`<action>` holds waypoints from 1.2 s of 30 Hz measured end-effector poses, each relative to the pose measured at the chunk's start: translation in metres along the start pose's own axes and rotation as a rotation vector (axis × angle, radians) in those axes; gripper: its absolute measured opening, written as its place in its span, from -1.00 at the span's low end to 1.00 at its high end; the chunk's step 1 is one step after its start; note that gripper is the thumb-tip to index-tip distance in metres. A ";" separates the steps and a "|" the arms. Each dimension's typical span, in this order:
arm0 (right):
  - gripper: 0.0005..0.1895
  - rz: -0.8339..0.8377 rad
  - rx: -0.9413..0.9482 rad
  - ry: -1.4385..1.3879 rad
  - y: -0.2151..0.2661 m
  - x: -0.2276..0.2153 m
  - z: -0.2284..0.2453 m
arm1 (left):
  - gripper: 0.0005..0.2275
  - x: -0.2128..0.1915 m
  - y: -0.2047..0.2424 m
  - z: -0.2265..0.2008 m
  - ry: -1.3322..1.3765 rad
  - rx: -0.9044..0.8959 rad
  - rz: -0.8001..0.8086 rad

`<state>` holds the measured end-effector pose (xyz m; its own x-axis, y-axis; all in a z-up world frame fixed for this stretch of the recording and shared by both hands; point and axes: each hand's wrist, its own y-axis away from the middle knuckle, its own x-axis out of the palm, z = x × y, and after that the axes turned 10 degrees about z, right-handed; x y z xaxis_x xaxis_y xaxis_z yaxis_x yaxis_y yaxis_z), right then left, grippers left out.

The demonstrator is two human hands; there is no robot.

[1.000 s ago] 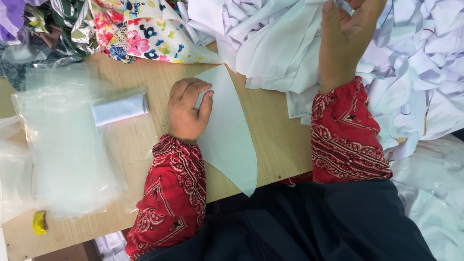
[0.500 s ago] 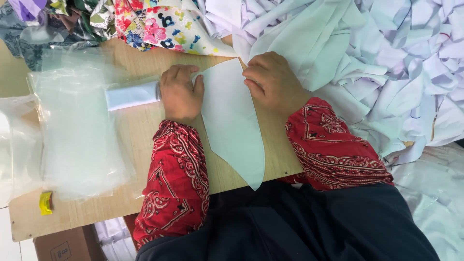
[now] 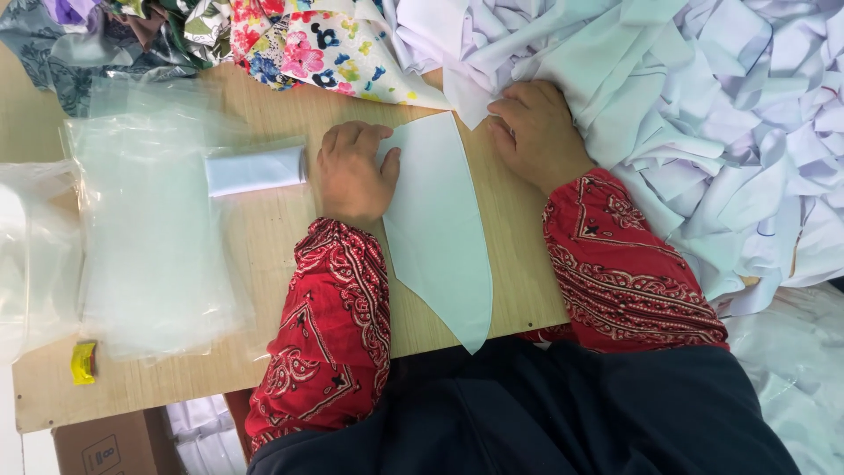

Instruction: The person is folding a white fabric strip and carefully inserting it into a small plastic bag on a wooden table.

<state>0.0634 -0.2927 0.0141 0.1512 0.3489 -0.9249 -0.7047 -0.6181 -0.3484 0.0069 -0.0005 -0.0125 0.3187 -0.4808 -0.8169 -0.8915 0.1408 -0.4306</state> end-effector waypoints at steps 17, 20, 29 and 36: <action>-0.88 -0.103 0.004 -0.004 -0.008 0.013 0.004 | -0.78 -0.002 0.001 -0.008 0.021 -0.028 0.023; -0.92 -0.070 -0.025 0.117 0.009 0.006 0.002 | -0.83 -0.013 -0.002 -0.011 0.123 0.062 -0.085; -0.90 0.036 0.011 0.135 0.045 0.019 -0.008 | -0.85 -0.063 0.011 -0.087 0.174 0.124 0.103; -0.90 -0.045 -0.006 -0.015 0.051 0.007 0.003 | -0.73 -0.076 0.127 -0.164 0.006 0.272 0.385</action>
<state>0.0261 -0.3198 -0.0101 0.1724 0.3874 -0.9057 -0.6930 -0.6057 -0.3910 -0.1836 -0.0878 0.0581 -0.0214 -0.3540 -0.9350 -0.8275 0.5312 -0.1821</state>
